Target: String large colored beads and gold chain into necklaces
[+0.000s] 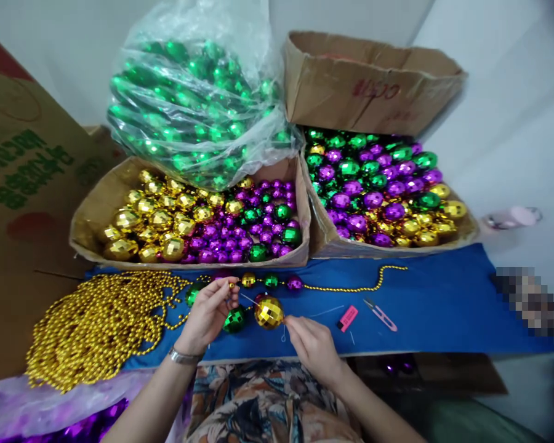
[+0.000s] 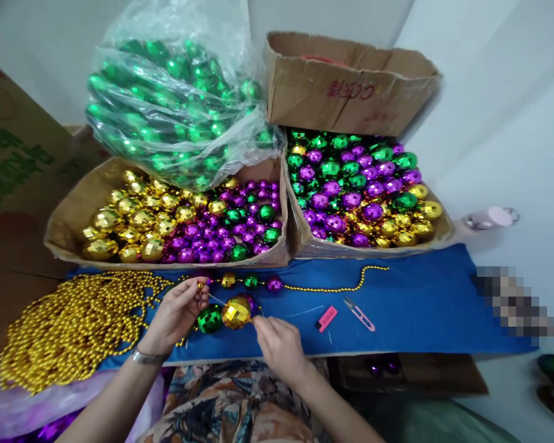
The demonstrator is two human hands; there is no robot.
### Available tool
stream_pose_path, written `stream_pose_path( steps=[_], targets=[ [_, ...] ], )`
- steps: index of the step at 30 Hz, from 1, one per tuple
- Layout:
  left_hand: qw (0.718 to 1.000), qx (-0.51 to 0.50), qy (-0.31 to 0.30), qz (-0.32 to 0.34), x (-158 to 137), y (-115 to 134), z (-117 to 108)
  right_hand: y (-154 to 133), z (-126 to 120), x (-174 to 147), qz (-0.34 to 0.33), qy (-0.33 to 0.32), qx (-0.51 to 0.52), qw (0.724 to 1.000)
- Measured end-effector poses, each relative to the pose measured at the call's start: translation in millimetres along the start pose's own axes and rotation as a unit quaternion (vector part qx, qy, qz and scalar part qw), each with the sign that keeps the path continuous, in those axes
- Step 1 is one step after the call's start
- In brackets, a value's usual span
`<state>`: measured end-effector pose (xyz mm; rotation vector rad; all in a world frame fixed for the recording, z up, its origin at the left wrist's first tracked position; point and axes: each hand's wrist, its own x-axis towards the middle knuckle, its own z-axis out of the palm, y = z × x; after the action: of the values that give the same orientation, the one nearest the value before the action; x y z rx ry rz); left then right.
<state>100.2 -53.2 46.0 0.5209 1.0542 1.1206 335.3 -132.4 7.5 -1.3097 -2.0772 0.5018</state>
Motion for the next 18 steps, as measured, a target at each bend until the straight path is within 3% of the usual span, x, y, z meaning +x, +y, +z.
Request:
stream_pose_path(
  steps=[6, 12, 18],
  targets=[
    [1.0, 0.027, -0.015, -0.006, -2.8, -8.5, 17.0, 3.3, -3.7, -3.3, 0.02, 0.007, -0.02, 1.0],
    [0.998, 0.063, -0.013, 0.014, -6.0, -8.7, 19.5, 5.2, -3.4, -4.7, 0.021, 0.0, -0.03, 0.999],
    [0.976, 0.201, -0.037, 0.07, -7.8, -17.0, 20.7, 13.8, 0.2, -8.9, 0.017, 0.003, -0.067, 0.998]
  ],
)
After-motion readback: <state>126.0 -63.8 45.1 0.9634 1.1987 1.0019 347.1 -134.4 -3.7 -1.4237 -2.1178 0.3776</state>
